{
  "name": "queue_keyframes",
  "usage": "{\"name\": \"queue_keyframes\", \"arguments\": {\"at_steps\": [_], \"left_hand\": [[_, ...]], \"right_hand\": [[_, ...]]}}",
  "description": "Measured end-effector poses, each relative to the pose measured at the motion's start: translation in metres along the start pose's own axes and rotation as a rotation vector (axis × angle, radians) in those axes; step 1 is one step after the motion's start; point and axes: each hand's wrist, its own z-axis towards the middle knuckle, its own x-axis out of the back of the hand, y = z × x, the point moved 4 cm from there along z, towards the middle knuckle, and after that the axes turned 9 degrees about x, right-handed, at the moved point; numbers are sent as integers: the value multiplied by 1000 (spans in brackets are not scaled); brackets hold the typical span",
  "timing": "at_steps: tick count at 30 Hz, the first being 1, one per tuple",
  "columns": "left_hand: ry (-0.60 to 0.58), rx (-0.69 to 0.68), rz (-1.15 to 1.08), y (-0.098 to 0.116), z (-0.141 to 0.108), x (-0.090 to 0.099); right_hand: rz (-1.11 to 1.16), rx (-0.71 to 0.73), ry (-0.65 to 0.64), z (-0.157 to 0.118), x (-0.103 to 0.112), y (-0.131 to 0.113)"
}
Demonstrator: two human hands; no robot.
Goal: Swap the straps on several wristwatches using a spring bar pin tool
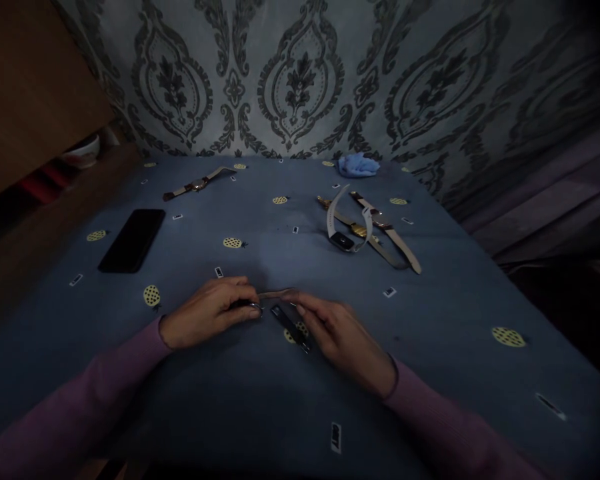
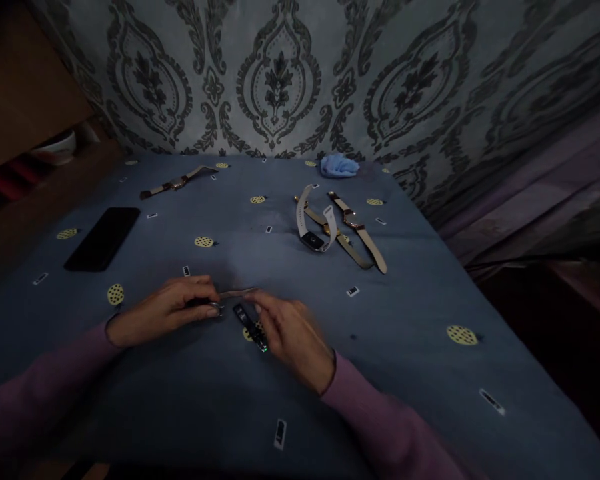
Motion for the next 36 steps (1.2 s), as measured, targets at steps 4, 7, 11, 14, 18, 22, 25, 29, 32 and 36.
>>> {"name": "queue_keyframes", "arguments": {"at_steps": [4,7,11,14,18,22,25,29,32,36], "left_hand": [[-15,40,-72,-2,0,1],[-19,46,-173,-4,1,4],[-69,83,-355,-8,2,7],[-82,107,-419,-9,1,9],[-62,101,-436,-5,0,8],[-64,75,-481,2,-1,3],[-59,62,-489,5,-2,0],[-9,44,-434,7,-4,-3],[30,34,-414,10,-5,-3],[24,46,-539,11,-5,-1]], "right_hand": [[-77,-54,-37,-1,-4,-2],[-221,-65,-90,-2,-8,-4],[-339,-64,-55,-4,-8,2],[-230,-67,64,-6,-4,4],[110,-59,168,-3,-3,-6],[455,-119,125,7,-11,-18],[547,-134,146,12,-14,-20],[538,-146,151,13,-15,-19],[509,-166,142,12,-14,-19],[440,-107,198,11,-12,-21]]}}
